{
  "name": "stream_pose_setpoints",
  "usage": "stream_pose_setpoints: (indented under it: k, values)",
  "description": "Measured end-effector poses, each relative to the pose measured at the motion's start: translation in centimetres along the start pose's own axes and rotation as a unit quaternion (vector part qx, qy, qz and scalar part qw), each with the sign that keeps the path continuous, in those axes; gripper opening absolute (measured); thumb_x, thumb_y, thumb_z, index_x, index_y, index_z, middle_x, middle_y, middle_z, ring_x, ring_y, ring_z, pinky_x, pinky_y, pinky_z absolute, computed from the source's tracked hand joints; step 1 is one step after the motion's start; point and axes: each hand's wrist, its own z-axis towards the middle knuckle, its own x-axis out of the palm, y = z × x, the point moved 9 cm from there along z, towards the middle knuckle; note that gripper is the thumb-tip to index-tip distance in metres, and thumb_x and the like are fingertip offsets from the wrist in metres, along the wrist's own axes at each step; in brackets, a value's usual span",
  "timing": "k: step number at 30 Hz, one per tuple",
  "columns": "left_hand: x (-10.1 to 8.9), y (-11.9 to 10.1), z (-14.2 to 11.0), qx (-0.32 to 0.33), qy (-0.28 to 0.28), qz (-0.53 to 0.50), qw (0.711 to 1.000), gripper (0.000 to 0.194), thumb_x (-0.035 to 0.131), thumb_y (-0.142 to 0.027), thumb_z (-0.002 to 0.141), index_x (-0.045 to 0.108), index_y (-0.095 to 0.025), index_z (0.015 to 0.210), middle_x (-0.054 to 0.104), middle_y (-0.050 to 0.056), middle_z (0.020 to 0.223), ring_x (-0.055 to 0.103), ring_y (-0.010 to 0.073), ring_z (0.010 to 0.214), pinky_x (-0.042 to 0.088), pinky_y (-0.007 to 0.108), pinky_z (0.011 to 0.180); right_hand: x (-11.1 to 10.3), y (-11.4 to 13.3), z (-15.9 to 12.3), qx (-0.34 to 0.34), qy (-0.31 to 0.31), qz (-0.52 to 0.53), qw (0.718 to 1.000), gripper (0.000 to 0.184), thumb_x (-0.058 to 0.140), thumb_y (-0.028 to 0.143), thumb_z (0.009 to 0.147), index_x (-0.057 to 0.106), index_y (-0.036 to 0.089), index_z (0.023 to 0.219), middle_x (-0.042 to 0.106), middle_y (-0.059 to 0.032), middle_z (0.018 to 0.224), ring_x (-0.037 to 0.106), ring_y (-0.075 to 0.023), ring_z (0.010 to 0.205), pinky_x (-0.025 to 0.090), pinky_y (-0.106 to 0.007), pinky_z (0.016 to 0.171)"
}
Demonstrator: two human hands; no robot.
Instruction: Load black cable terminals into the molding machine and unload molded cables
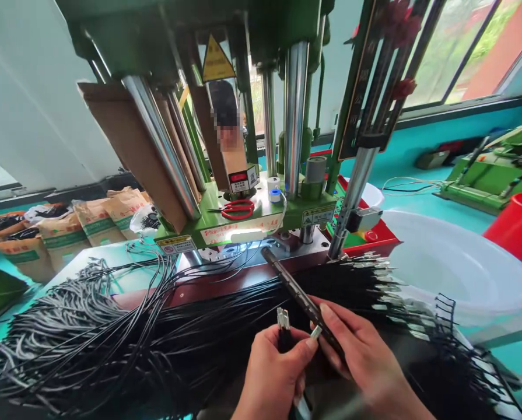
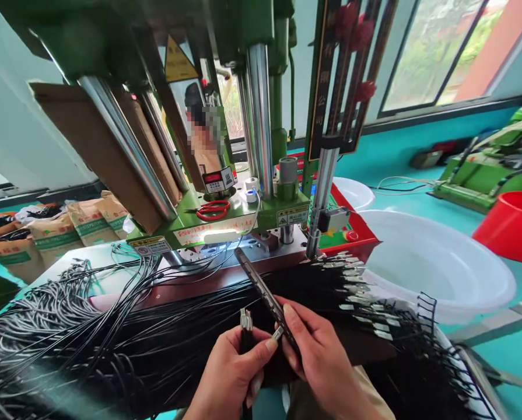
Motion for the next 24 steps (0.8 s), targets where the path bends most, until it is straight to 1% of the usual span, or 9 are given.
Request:
stream_pose_setpoints:
  k: [1, 4, 6, 10, 15, 17, 21, 24]
  values:
    - [0.04, 0.06, 0.11, 0.000, -0.001, 0.010, 1.000, 0.047, 0.076, -0.055, 0.058, 0.057, -0.015, 0.073, 0.039, -0.008, 0.033, 0.029, 0.0049, 0.027, 0.019, 0.017, 0.027, -0.06, 0.07, 0.18, -0.001, -0.002, 0.007, 1.000, 0.055, 0.058, 0.054, 0.084, 0.057, 0.019, 0.126, 0.041, 0.0072, 0.048, 0.028, -0.0044, 0.038, 0.019, -0.015, 0.034]
    - [0.13, 0.27, 0.11, -0.001, -0.001, 0.017, 1.000, 0.047, 0.076, -0.055, 0.058, 0.057, -0.015, 0.073, 0.039, -0.008, 0.032, 0.029, 0.0050, 0.026, 0.019, 0.017, 0.027, -0.68, 0.00, 0.35, -0.001, -0.015, 0.021, 1.000, 0.053, 0.061, 0.053, 0.083, 0.057, 0.021, 0.126, 0.054, 0.0022, 0.064, 0.035, -0.0037, 0.042, 0.020, -0.016, 0.036]
    - [0.16, 0.34, -0.09, -0.005, -0.005, 0.015, 1.000, 0.046, 0.076, -0.054, 0.059, 0.057, -0.015, 0.074, 0.040, -0.008, 0.033, 0.030, 0.0050, 0.027, 0.020, 0.016, 0.028, -0.94, -0.22, 0.31, 0.001, -0.015, 0.012, 1.000, 0.053, 0.061, 0.052, 0.083, 0.057, 0.022, 0.126, 0.057, 0.0003, 0.071, 0.037, -0.0038, 0.044, 0.021, -0.016, 0.037]
    - [0.24, 0.07, -0.43, -0.012, -0.014, 0.012, 1.000, 0.044, 0.076, -0.052, 0.060, 0.058, -0.014, 0.074, 0.040, -0.008, 0.034, 0.029, 0.0043, 0.028, 0.021, 0.016, 0.028, -0.85, -0.50, 0.24, -0.002, -0.002, -0.014, 1.000, 0.052, 0.059, 0.051, 0.085, 0.056, 0.022, 0.128, 0.059, -0.0007, 0.071, 0.037, -0.0048, 0.044, 0.023, -0.018, 0.038]
    - [0.29, -0.38, -0.51, -0.005, -0.008, 0.013, 1.000, 0.040, 0.075, -0.050, 0.062, 0.057, -0.014, 0.070, 0.040, -0.008, 0.035, 0.029, 0.0039, 0.028, 0.021, 0.016, 0.030, -0.95, -0.05, 0.06, -0.028, -0.013, -0.047, 0.998, 0.053, 0.058, 0.052, 0.085, 0.057, 0.020, 0.127, 0.062, -0.0033, 0.076, 0.039, -0.0064, 0.046, 0.027, -0.019, 0.038]
    - [0.32, -0.32, -0.50, -0.004, -0.001, 0.016, 1.000, 0.038, 0.074, -0.048, 0.064, 0.058, -0.014, 0.071, 0.041, -0.008, 0.035, 0.030, 0.0042, 0.028, 0.021, 0.016, 0.030, -0.87, 0.09, 0.02, -0.036, -0.008, -0.062, 0.997, 0.052, 0.057, 0.052, 0.086, 0.057, 0.020, 0.128, 0.060, -0.0022, 0.073, 0.039, -0.0070, 0.047, 0.028, -0.019, 0.039]
    - [0.26, -0.13, -0.40, 0.002, -0.002, 0.019, 1.000, 0.033, 0.072, -0.044, 0.067, 0.058, -0.014, 0.071, 0.042, -0.007, 0.036, 0.030, 0.0044, 0.028, 0.022, 0.017, 0.030, -0.65, 0.12, 0.06, -0.052, 0.008, -0.088, 0.995, 0.048, 0.053, 0.050, 0.089, 0.056, 0.022, 0.129, 0.050, 0.0023, 0.060, 0.040, -0.0092, 0.049, 0.032, -0.020, 0.042]
    - [0.29, -0.01, -0.25, 0.011, -0.007, 0.012, 1.000, 0.032, 0.072, -0.043, 0.069, 0.058, -0.014, 0.071, 0.044, -0.006, 0.038, 0.032, 0.0048, 0.030, 0.023, 0.017, 0.030, -0.64, 0.28, -0.01, -0.072, -0.003, -0.130, 0.989, 0.048, 0.052, 0.050, 0.090, 0.056, 0.022, 0.129, 0.055, 0.0005, 0.067, 0.041, -0.0089, 0.050, 0.035, -0.020, 0.043]
